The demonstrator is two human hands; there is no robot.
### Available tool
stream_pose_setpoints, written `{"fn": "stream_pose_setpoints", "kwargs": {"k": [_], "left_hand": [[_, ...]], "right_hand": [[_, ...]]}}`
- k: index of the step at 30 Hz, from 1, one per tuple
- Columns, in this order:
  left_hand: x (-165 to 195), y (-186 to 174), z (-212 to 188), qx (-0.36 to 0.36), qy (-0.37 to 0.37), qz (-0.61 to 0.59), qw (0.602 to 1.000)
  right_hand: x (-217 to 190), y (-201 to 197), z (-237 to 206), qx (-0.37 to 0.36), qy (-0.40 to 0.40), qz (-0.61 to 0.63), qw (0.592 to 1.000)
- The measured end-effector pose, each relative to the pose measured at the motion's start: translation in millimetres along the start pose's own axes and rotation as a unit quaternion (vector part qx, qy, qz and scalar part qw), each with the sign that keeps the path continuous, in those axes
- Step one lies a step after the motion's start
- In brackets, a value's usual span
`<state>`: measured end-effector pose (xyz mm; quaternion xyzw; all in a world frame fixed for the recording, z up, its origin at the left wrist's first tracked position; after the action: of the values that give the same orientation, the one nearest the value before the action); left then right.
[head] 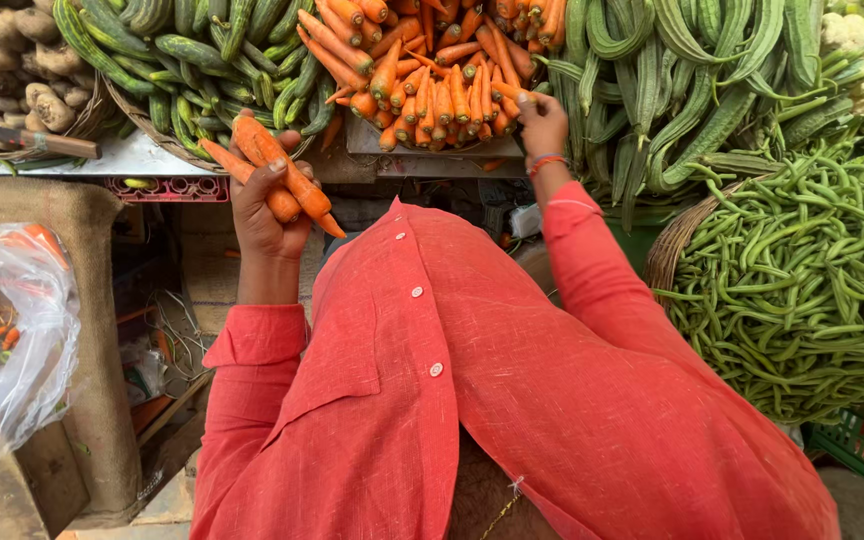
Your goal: The person picks carrots one at a time from a pile at a market stall and scrapes or trims the tops and skin off each carrot by hand, then places the trimmed carrots into a plastic bag beside the scale. The person continues handling carrots from the pile throughout the episode.
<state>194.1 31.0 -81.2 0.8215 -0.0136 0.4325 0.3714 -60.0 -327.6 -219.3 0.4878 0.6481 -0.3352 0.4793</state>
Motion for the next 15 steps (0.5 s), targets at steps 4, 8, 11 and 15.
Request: {"fn": "stream_pose_setpoints", "kwargs": {"k": [4, 8, 11, 15], "left_hand": [[3.4, 11.8, -8.0, -0.004, -0.008, 0.008, 1.0], [6.6, 15.0, -15.7, -0.002, -0.005, 0.017, 1.0], [9.8, 11.9, -21.4, -0.002, 0.002, 0.021, 1.0], [14.7, 3.2, -27.1, -0.005, 0.007, 0.026, 1.0]], "right_hand": [[0.3, 12.3, 0.4, 0.068, 0.039, -0.014, 0.997], [-33.9, 15.7, 5.6, 0.071, -0.14, -0.069, 0.985], [-20.8, 15.0, 11.4, 0.011, -0.083, -0.294, 0.952], [-15.0, 8.4, 5.7, -0.007, -0.174, -0.275, 0.946]]}}
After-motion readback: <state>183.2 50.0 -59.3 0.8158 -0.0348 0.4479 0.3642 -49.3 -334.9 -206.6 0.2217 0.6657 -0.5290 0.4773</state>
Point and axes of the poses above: each hand's wrist, its own z-axis towards the middle knuckle, its own y-axis out of the palm, x = y × z, the point moved 7 cm from there along z, towards the middle knuckle, and after that the axes turned 12 degrees about z, right-handed, at the moved point
